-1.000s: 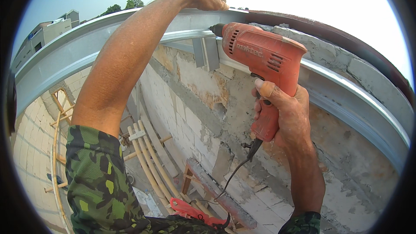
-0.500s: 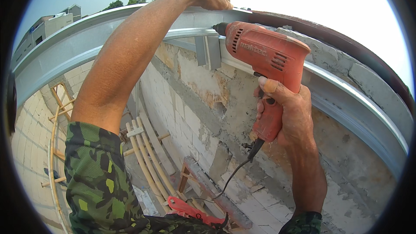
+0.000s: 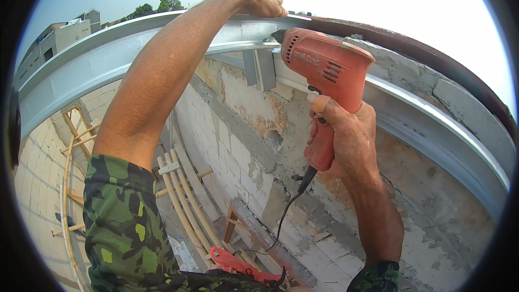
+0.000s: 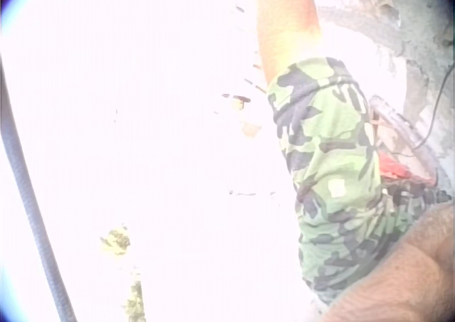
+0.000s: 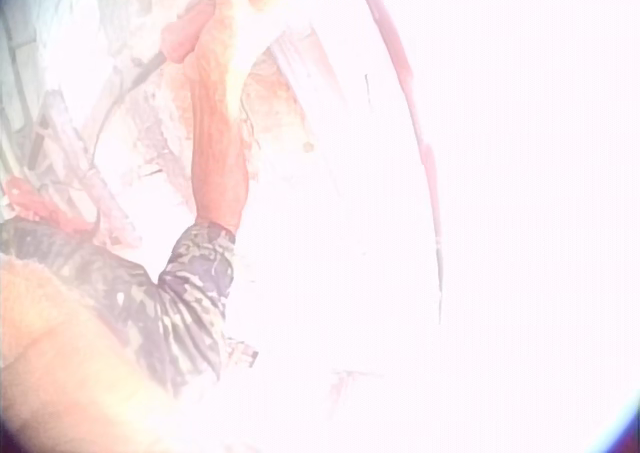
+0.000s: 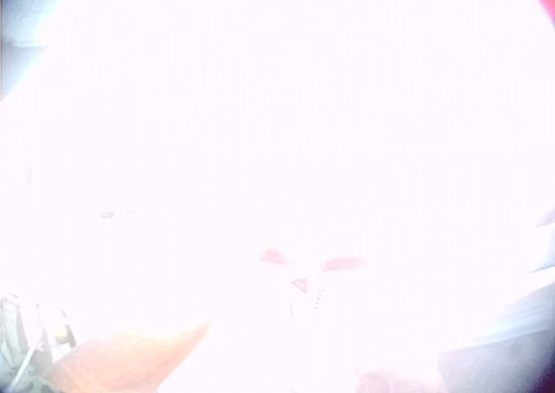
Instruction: The person takes screws from a plastic bag and secures metal framing tracks into place using a power drill.
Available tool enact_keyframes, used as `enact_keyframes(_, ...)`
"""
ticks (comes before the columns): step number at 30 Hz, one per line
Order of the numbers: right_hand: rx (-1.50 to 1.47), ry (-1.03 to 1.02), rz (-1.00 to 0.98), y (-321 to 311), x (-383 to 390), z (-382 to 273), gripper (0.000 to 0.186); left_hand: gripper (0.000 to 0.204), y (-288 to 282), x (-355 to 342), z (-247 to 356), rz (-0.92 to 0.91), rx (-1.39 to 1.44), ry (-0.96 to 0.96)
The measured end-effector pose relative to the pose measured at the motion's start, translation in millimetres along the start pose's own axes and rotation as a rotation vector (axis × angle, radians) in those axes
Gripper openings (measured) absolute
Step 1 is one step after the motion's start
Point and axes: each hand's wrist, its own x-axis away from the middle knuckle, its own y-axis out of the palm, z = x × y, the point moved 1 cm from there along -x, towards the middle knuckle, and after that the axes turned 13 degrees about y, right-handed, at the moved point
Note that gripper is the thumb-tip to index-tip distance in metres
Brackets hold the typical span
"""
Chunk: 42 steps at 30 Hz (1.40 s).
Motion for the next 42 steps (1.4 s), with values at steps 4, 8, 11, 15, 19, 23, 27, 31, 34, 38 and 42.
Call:
enact_keyframes(4,-0.079,0.000,0.023,-3.1,1.6,7.0,0.027,0.050,6.0,-1.7,-8.0,0.024,-0.022,0.027)
enact_keyframes(8,-0.113,-0.032,-0.007,-6.2,10.5,14.0,0.033,0.046,-2.0,9.2,1.6,0.051,0.104,0.011)
enact_keyframes(11,-0.150,-0.058,0.018,-9.9,15.5,20.1,0.039,0.048,-6.2,15.3,6.7,0.060,0.067,0.097)
enact_keyframes(15,-0.233,-0.054,-0.076,-13.7,21.2,29.7,0.047,0.048,-6.5,8.7,-2.0,0.045,0.038,0.179)
enact_keyframes(19,-0.449,-0.023,-0.233,-27.1,26.6,46.5,0.052,0.052,-15.2,16.1,16.7,0.030,0.054,0.226)
enact_keyframes(23,-0.549,-0.041,-0.319,-33.3,34.3,55.4,0.058,0.052,-12.3,13.8,2.6,0.040,0.073,0.257)
enact_keyframes(27,-0.570,-0.084,-0.307,-34.1,43.3,60.3,0.061,0.053,-6.4,11.1,-2.2,0.105,0.073,0.208)
enact_keyframes(31,-0.574,-0.091,-0.280,-36.7,53.5,66.2,0.062,0.054,-6.8,13.3,-1.7,0.070,0.087,0.148)
enact_keyframes(34,-0.513,-0.105,-0.168,-42.2,60.9,62.3,0.056,0.057,-4.0,8.9,-0.9,0.108,0.108,0.172)
enact_keyframes(38,-0.464,-0.069,-0.108,-36.9,61.1,48.9,0.054,0.057,-3.4,4.4,-4.5,0.039,0.082,0.134)
enact_keyframes(42,-0.319,-0.088,-0.069,-29.6,48.9,41.2,0.053,0.056,-7.7,2.6,-5.1,-0.099,0.061,0.122)
